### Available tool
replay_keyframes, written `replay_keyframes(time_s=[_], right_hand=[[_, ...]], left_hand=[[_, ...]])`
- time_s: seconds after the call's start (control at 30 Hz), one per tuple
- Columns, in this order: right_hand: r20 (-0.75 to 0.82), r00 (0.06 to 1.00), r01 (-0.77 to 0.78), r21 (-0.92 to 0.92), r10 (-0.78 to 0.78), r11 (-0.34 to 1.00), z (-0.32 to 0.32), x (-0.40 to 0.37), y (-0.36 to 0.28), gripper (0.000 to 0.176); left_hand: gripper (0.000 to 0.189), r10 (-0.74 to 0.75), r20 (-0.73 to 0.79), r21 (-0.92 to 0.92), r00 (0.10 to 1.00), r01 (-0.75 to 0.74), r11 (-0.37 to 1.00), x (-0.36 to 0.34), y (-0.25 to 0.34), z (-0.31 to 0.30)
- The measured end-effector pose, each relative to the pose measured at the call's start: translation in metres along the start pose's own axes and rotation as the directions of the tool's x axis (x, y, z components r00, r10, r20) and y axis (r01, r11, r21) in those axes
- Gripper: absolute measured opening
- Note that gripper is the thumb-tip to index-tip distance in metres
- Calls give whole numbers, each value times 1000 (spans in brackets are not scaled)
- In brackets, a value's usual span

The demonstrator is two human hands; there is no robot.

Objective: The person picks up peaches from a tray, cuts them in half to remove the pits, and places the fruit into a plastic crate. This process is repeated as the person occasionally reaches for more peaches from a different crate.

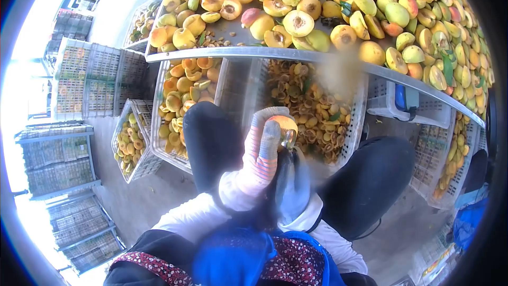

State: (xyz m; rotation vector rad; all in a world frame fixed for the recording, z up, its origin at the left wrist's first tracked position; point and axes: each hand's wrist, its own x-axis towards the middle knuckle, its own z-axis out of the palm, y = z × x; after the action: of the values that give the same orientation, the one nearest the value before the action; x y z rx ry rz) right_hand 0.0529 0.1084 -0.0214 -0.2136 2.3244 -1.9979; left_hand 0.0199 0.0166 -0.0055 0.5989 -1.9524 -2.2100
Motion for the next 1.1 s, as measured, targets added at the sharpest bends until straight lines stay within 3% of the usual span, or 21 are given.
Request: replay_keyframes(time_s=[0.2, 0.27, 0.37, 0.43, 0.5, 0.53, 0.57, 0.6, 0.63, 0.67, 0.7, 0.8, 0.87, 0.93, 1.0, 1.1], right_hand=[[-10, 1000, -20, 52, 21, 998, 3, -7, 14, 29], [-22, 997, 77, -35, -78, 996, 1, -11, 22, 31], [-4, 1000, -1, 112, 2, 994, 3, -17, 30, 34], [62, 989, -141, 180, 132, 973, 0, -13, 25, 33], [128, 971, -214, 92, 202, 973, -8, -7, 14, 30], [149, 968, -210, 29, 203, 977, -11, -5, 10, 28], [153, 979, -125, -68, 135, 990, -13, -4, 10, 27], [182, 954, -248, 35, 238, 968, -13, -3, 7, 26], [208, 918, -368, 131, 338, 920, -13, -3, 4, 26], [328, 770, -638, 381, 547, 670, -10, -1, -2, 27], [498, 569, -795, 536, 654, 284, -9, -1, -5, 28], [768, 467, -832, 549, 439, -76, -16, -5, 8, 33], [690, 555, -811, 573, 464, 118, -10, -11, 12, 36], [673, 575, -806, 565, 465, 178, -9, -13, 13, 39], [720, 530, -831, 545, 447, 108, -11, -8, 15, 42], [788, 458, -864, 503, 412, 0, -14, -4, 19, 47]], left_hand=[[29, 52, 91, 13, 994, -54, 998, 1, -5, -4], [29, 59, 115, 10, 992, -60, 998, 0, -8, -5], [32, 61, 168, 1, 984, -62, 998, 1, -9, -5], [36, -157, 309, -1, 938, 165, 986, 15, 5, -13], [41, -372, 415, -24, 830, 419, 908, 29, 28, -20], [55, -411, 420, 65, 809, 425, 903, 33, 29, -24], [52, -454, 409, 82, 792, 463, 882, 35, 25, -27], [48, -497, 396, 98, 772, 503, 859, 36, 20, -30], [42, -437, 381, 77, 815, 443, 893, 35, 11, -31], [36, -373, 363, 55, 854, 380, 923, 32, 0, -30], [29, -308, 344, 34, 887, 316, 948, 28, -6, -29], [30, -209, 309, 51, 928, 203, 978, 21, -9, -30], [27, -150, 289, 181, 945, 100, 978, 20, -6, -30], [25, -93, 271, 303, 958, 7, 953, 17, -5, -27], [24, -31, 254, 416, 967, -80, 906, 16, -4, -26], [22, -10, 315, 405, 949, -125, 906, 19, -7, -32]])
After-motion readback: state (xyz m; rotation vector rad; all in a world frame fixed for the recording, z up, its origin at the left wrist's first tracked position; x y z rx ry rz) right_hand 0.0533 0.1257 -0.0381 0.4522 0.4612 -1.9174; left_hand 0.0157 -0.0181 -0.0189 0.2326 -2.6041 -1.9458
